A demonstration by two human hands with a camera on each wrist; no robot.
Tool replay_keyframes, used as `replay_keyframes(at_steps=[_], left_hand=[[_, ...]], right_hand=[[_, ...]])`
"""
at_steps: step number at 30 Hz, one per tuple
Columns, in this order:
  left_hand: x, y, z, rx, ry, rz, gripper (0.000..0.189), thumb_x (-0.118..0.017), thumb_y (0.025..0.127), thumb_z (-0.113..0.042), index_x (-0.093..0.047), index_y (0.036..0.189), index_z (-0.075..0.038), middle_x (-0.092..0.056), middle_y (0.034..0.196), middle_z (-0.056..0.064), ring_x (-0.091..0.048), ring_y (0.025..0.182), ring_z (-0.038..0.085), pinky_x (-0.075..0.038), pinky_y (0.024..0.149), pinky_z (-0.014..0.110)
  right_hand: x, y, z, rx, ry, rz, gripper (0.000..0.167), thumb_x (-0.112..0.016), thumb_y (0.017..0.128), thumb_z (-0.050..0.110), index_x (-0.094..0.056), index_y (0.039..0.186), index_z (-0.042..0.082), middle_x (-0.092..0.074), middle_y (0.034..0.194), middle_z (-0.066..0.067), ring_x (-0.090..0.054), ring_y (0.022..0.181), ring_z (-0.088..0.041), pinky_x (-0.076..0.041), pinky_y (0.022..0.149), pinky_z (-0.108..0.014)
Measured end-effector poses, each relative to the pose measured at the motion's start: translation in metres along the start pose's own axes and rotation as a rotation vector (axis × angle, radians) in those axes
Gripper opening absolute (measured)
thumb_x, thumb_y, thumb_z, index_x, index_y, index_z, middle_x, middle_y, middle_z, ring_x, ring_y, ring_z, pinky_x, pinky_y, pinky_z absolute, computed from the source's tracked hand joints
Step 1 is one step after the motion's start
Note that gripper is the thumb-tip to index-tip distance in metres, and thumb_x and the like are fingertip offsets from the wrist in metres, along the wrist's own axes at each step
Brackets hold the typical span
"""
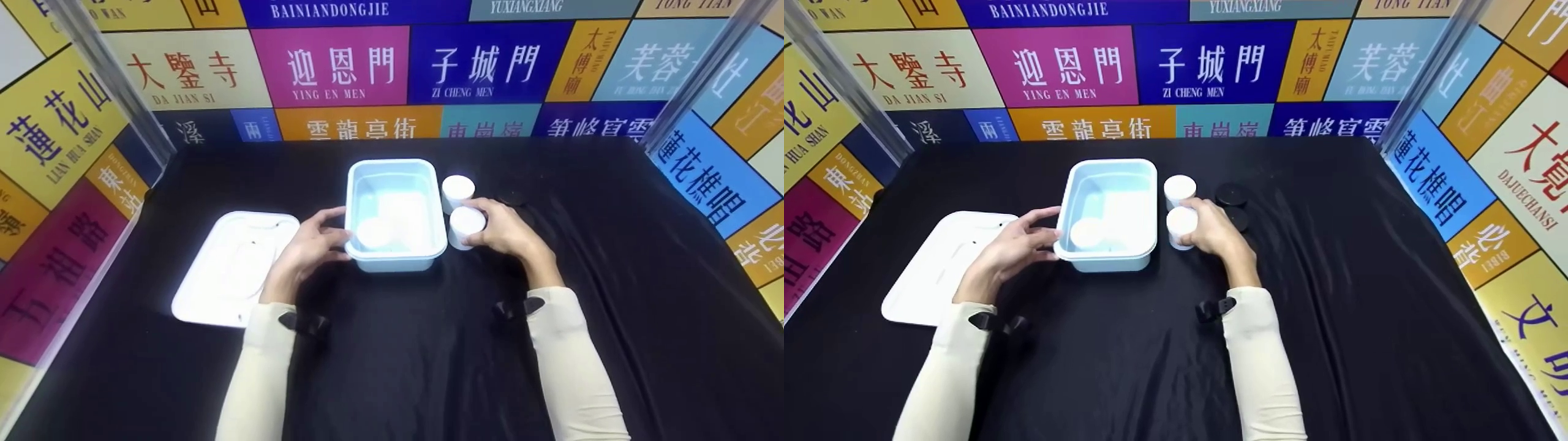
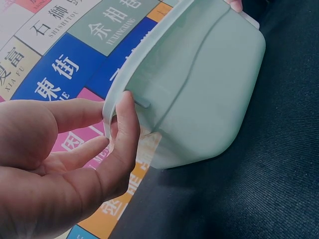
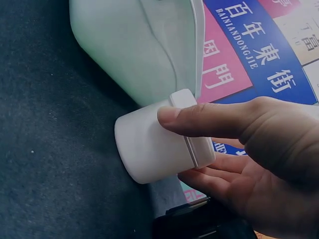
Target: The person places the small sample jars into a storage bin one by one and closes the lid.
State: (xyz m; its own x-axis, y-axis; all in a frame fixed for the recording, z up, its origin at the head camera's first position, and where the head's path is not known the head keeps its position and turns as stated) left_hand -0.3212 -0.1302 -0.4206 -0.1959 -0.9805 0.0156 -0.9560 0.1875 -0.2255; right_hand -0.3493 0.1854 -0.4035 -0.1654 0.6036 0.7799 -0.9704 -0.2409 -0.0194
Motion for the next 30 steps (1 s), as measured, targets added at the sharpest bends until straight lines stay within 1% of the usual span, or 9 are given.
replay_keyframes(at_steps=[5,8,13,18,22,26,30], left_hand=[[0.001,0.001,0.002,0.004,-0.004,-0.005,0.058,-0.059,0.096,0.000,-0.041,0.150,-0.008,-0.064,0.109,0.017,-0.067,0.085,0.017,-0.062,0.069,0.028],[0.000,0.000,0.002,0.006,-0.002,-0.006,0.058,-0.059,0.096,0.000,-0.041,0.150,-0.008,-0.064,0.108,0.017,-0.067,0.085,0.017,-0.062,0.068,0.028],[0.000,-0.001,0.000,0.003,0.005,0.001,0.058,-0.058,0.096,0.000,-0.039,0.151,-0.007,-0.064,0.110,0.018,-0.067,0.085,0.017,-0.062,0.069,0.028],[0.000,-0.001,-0.001,0.003,0.004,0.006,0.060,-0.059,0.096,0.001,-0.038,0.151,-0.007,-0.064,0.107,0.017,-0.066,0.083,0.017,-0.062,0.068,0.027],[-0.001,-0.001,-0.002,0.003,0.000,0.008,0.060,-0.059,0.096,0.001,-0.038,0.151,-0.006,-0.064,0.106,0.015,-0.066,0.082,0.017,-0.062,0.067,0.027],[0.000,-0.001,-0.001,0.003,-0.003,0.009,0.060,-0.060,0.095,0.001,-0.038,0.151,-0.006,-0.064,0.106,0.015,-0.067,0.081,0.016,-0.062,0.067,0.026],[-0.001,0.000,-0.001,0.006,-0.006,0.008,0.060,-0.060,0.095,0.000,-0.039,0.151,-0.007,-0.064,0.106,0.015,-0.067,0.082,0.016,-0.062,0.068,0.027]], right_hand=[[0.000,0.001,0.001,-0.007,0.022,-0.017,0.070,-0.085,0.077,0.014,-0.056,0.140,0.005,-0.057,0.138,-0.022,-0.052,0.119,-0.035,-0.041,0.110,-0.051],[0.002,0.001,0.002,-0.026,0.055,-0.034,0.071,-0.085,0.077,0.017,-0.055,0.140,0.005,-0.056,0.140,-0.021,-0.052,0.122,-0.035,-0.040,0.112,-0.050],[0.010,0.001,0.010,-0.025,0.103,-0.091,0.074,-0.085,0.078,0.021,-0.052,0.142,0.005,-0.051,0.144,-0.020,-0.051,0.126,-0.035,-0.039,0.114,-0.049],[0.023,-0.002,0.022,0.011,0.136,-0.177,0.073,-0.087,0.077,0.021,-0.054,0.142,0.008,-0.055,0.134,-0.018,-0.052,0.119,-0.034,-0.043,0.107,-0.046],[0.033,-0.003,0.031,0.040,0.184,-0.223,0.072,-0.087,0.077,0.021,-0.056,0.141,0.009,-0.057,0.129,-0.017,-0.057,0.117,-0.033,-0.047,0.102,-0.041],[0.040,-0.001,0.043,0.070,0.223,-0.232,0.069,-0.085,0.080,0.021,-0.055,0.141,0.009,-0.057,0.131,-0.018,-0.060,0.117,-0.033,-0.050,0.099,-0.040],[0.045,0.005,0.054,0.078,0.236,-0.211,0.069,-0.082,0.083,0.022,-0.052,0.144,0.009,-0.055,0.138,-0.017,-0.057,0.119,-0.033,-0.048,0.101,-0.043]])
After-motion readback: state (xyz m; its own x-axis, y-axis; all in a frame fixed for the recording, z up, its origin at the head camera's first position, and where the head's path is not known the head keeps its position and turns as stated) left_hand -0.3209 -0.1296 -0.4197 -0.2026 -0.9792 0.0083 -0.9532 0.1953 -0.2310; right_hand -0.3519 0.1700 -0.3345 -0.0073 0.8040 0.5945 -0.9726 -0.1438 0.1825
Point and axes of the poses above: each hand's wrist, its own y-axis towards the middle knuckle, its own x-axis out of the back of the hand, z = x × y, the point moved 8 cm from there along y, towards the middle knuckle
